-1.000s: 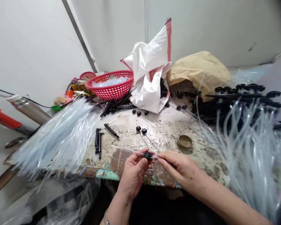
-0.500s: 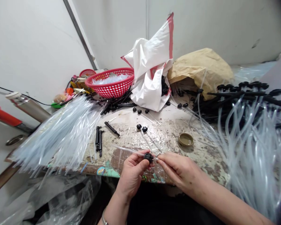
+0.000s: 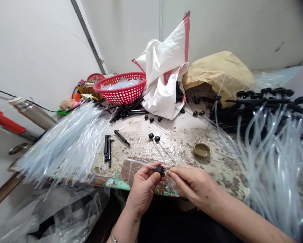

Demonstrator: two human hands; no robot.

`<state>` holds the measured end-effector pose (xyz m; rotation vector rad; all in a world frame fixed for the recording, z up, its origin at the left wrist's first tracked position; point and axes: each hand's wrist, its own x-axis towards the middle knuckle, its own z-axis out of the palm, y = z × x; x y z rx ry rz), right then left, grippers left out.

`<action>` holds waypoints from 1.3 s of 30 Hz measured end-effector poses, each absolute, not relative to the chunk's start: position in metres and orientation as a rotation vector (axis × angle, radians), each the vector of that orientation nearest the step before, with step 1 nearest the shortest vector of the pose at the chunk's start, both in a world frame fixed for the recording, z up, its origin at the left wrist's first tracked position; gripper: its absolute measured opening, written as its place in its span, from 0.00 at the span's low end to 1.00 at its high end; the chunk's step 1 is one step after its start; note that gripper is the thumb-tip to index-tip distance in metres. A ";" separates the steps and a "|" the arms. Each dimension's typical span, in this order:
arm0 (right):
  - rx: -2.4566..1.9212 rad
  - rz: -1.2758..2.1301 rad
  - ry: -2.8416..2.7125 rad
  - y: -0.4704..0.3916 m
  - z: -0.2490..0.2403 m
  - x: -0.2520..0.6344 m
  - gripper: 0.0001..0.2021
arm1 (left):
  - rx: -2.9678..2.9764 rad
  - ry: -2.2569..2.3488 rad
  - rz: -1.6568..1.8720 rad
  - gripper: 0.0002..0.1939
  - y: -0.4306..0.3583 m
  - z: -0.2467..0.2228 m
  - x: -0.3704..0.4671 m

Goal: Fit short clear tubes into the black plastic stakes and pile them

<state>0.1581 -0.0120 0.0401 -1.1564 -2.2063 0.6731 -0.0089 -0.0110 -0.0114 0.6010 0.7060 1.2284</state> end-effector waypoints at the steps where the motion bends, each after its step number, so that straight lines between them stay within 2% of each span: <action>1: -1.150 0.679 -2.210 -0.011 0.040 0.158 0.14 | 0.600 0.706 1.224 0.15 -0.011 -0.012 -0.010; 20: -1.108 0.710 -2.263 -0.008 0.033 0.149 0.15 | 0.627 0.766 1.190 0.16 -0.014 -0.013 -0.013; 27: -1.118 0.812 -2.274 0.014 0.024 0.134 0.15 | 0.679 0.886 1.337 0.12 -0.014 -0.024 -0.033; 32: -1.214 0.784 -2.315 0.074 0.026 0.084 0.17 | 0.745 0.968 1.403 0.12 -0.006 -0.034 -0.052; 39: -1.482 0.650 -2.363 0.151 0.015 -0.039 0.13 | 0.777 0.927 1.239 0.15 0.001 -0.041 -0.061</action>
